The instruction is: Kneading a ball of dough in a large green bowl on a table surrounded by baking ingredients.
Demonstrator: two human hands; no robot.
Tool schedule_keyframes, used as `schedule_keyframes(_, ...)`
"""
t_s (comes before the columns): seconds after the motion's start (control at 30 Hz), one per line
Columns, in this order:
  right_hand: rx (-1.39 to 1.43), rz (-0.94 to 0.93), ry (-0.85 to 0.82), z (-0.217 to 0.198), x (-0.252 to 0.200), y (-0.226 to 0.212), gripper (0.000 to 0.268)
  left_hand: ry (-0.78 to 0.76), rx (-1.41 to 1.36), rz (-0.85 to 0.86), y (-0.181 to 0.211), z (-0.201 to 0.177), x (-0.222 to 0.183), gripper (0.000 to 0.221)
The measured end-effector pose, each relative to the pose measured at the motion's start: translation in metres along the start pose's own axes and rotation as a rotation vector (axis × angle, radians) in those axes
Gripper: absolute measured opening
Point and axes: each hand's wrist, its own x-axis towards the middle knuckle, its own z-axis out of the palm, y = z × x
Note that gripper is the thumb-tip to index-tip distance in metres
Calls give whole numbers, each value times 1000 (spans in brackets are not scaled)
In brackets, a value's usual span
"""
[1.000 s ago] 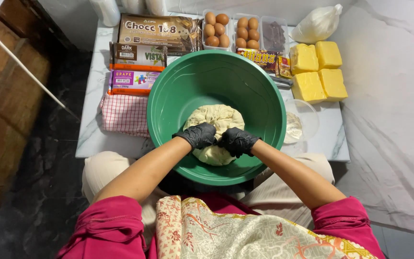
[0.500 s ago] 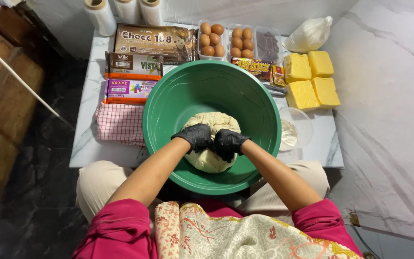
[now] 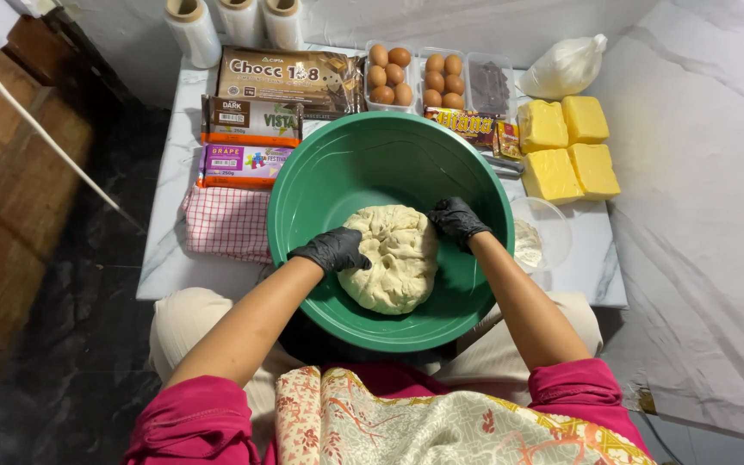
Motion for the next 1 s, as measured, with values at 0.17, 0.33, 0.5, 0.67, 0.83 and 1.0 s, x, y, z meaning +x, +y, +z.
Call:
schedule_keyframes(0.17, -26, -60, 32, 6, -46, -52, 19, 72, 101, 56, -19, 33, 36, 52)
schedule_keyframes(0.33, 59, -279, -22, 25, -90, -80, 20, 76, 115, 74, -24, 38, 39, 57)
schedule_keyframes(0.5, 35, -319, -90, 44, -93, -77, 16, 122, 158, 87, -28, 47, 47, 52)
schedule_keyframes(0.67, -36, -317, -61, 50, -82, -64, 15, 107, 66, 64, -12, 26, 23, 48)
schedule_keyframes(0.83, -127, -307, -12, 55, -69, -56, 15, 96, -30, 4, 1, 15, 14, 48)
schedule_keyframes(1.0, -267, -304, 50, 56, -63, -53, 16, 106, -150, -40, 15, -8, -18, 57)
